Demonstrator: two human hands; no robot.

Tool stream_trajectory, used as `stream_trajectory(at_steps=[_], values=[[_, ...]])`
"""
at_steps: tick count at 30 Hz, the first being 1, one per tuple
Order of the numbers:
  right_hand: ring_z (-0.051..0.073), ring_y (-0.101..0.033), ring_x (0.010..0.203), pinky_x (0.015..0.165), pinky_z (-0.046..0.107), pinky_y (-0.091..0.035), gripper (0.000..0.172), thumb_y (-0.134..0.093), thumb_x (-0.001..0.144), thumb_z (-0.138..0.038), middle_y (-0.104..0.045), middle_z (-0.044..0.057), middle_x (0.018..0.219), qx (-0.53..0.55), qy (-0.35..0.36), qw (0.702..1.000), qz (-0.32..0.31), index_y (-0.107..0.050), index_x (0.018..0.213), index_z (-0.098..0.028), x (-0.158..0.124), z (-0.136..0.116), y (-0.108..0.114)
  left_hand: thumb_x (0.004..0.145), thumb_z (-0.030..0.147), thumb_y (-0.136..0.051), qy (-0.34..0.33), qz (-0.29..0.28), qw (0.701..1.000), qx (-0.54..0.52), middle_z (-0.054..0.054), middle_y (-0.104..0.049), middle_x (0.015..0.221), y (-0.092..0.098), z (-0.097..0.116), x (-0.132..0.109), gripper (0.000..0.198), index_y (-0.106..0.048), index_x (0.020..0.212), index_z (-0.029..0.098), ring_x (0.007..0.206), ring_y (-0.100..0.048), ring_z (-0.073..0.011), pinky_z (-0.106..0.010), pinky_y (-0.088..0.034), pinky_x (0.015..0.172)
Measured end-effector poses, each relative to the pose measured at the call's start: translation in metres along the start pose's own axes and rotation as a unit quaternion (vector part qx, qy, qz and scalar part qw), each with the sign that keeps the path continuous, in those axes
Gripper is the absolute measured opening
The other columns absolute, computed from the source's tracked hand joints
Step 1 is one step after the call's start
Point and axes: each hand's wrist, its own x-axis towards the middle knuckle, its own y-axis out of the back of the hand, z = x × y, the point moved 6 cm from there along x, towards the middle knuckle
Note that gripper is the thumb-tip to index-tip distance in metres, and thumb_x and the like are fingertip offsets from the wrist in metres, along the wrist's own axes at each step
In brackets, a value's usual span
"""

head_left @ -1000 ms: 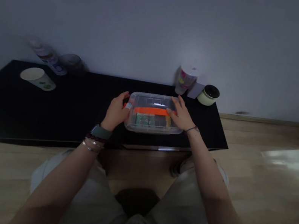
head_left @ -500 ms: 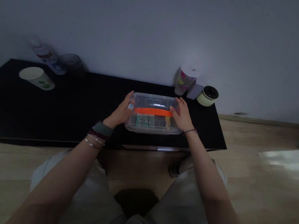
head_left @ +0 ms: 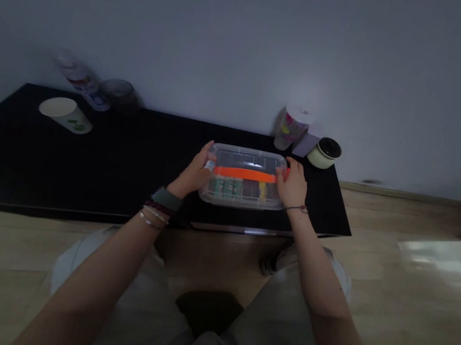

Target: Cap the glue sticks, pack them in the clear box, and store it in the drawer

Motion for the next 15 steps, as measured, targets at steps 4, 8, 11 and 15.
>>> stream_trajectory(at_steps=[4, 8, 11, 15], values=[[0.032, -0.058, 0.118, 0.088, 0.046, -0.056, 0.047, -0.041, 0.094, -0.032, -0.049, 0.017, 0.137, -0.007, 0.019, 1.0, 0.006, -0.047, 0.138, -0.019, -0.003, -0.009, 0.005, 0.092, 0.034, -0.053, -0.005, -0.009, 1.0, 0.017, -0.012, -0.057, 0.135, -0.001, 0.001, 0.0, 0.063, -0.035, 0.15, 0.018, 0.135, -0.045, -0.0326, -0.052, -0.027, 0.118], [0.031, -0.061, 0.113, 0.085, 0.043, -0.057, 0.05, -0.037, 0.095, -0.027, -0.045, 0.016, 0.14, -0.032, 0.023, 0.999, -0.012, -0.04, 0.144, -0.021, -0.004, -0.013, 0.004, 0.094, 0.034, -0.05, 0.002, -0.018, 1.0, 0.025, -0.012, -0.055, 0.137, -0.001, 0.003, -0.001, 0.063, -0.032, 0.151, 0.015, 0.136, -0.043, -0.033, -0.051, -0.025, 0.119], [0.03, -0.065, 0.103, 0.081, 0.045, -0.057, 0.051, -0.034, 0.094, -0.022, -0.045, 0.016, 0.14, -0.04, 0.025, 0.999, -0.014, -0.041, 0.144, -0.022, -0.005, -0.017, 0.005, 0.093, 0.033, -0.051, 0.009, -0.014, 0.999, 0.029, -0.014, -0.046, 0.147, -0.001, 0.003, -0.002, 0.063, -0.032, 0.151, 0.017, 0.14, -0.04, -0.0324, -0.052, -0.022, 0.12], [0.029, -0.067, 0.089, 0.074, 0.046, -0.057, 0.053, -0.033, 0.092, -0.018, -0.045, 0.018, 0.141, -0.056, 0.045, 0.997, -0.008, -0.045, 0.143, -0.023, -0.005, -0.024, 0.004, 0.092, 0.036, -0.053, 0.006, -0.01, 1.0, 0.014, -0.014, -0.043, 0.15, 0.0, 0.002, -0.002, 0.062, -0.035, 0.15, 0.022, 0.141, -0.039, -0.0318, -0.054, -0.022, 0.12]])
